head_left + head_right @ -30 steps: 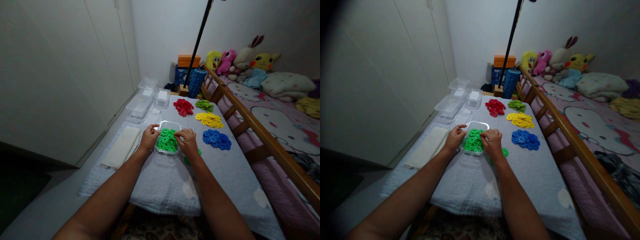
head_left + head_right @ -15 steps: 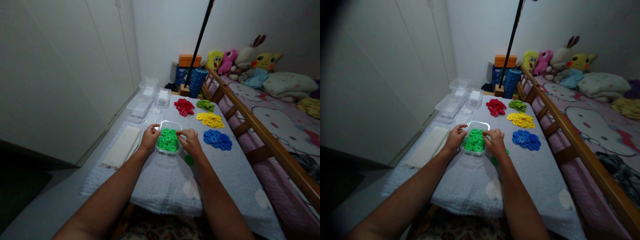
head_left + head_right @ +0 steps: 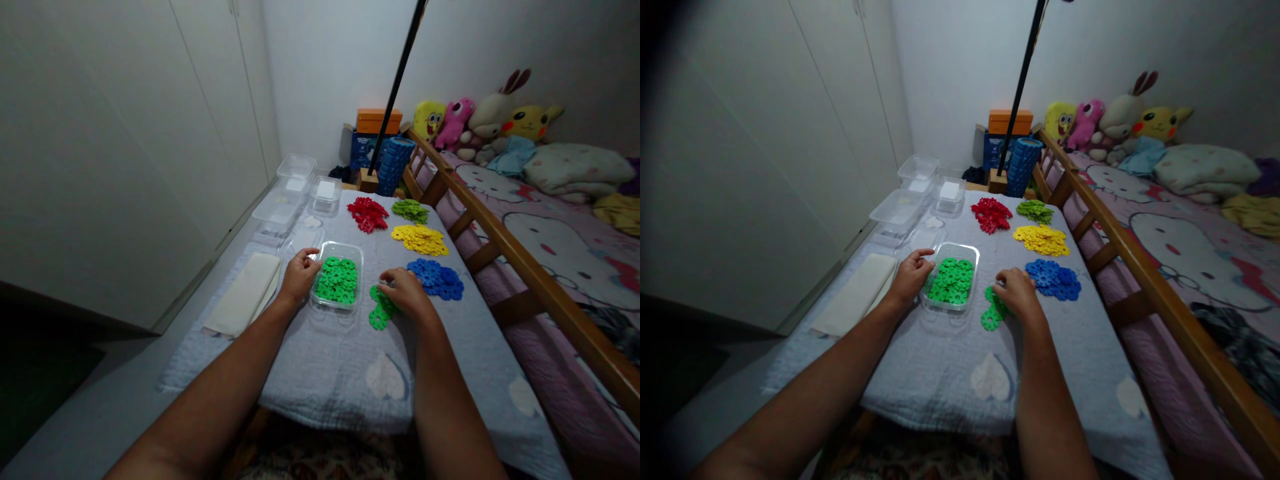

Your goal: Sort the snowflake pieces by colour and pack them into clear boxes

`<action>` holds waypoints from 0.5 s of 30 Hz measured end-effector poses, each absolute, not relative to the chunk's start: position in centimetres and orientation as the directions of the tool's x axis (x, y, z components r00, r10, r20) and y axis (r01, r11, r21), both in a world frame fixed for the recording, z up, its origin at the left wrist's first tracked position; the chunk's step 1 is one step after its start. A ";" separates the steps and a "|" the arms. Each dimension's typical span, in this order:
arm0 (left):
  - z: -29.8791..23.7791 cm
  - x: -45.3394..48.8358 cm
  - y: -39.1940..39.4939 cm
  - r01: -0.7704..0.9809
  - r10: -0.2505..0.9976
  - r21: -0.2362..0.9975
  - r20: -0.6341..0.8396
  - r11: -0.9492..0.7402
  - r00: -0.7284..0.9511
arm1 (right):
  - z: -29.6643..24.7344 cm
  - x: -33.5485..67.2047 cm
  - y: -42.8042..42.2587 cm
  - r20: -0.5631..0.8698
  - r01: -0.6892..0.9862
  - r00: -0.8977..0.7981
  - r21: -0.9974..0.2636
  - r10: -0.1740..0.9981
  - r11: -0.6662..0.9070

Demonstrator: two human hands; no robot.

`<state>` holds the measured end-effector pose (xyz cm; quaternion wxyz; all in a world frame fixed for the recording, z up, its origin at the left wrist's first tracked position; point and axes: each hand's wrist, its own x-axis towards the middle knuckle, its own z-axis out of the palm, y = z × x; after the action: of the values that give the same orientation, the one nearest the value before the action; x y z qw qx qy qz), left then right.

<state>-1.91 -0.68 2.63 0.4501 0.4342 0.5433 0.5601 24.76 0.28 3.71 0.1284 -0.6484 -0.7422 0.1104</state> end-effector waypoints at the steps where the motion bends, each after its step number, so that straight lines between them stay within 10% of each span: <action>1: 2.6 -1.9 -0.7 -0.028 0.976 1.000 -0.001 -0.006 -0.218 | 3.6 24.7 0.1 0.008 0.945 -0.139 -0.297 0.990 0.135; 9: 2.6 -2.0 -0.8 -0.020 0.975 1.000 -0.006 0.001 -0.220 | 3.8 24.6 0.1 -0.057 0.935 -0.176 -0.321 0.983 0.149; 15: 2.7 -2.0 -0.8 -0.029 0.974 1.000 -0.012 0.006 -0.225 | 3.8 25.1 0.3 -0.047 0.728 -0.223 -0.672 0.974 0.135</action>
<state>-1.95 -0.79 2.75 0.4492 0.4307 0.5488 0.5582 25.08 0.28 3.78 0.2075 -0.5877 -0.7240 0.2955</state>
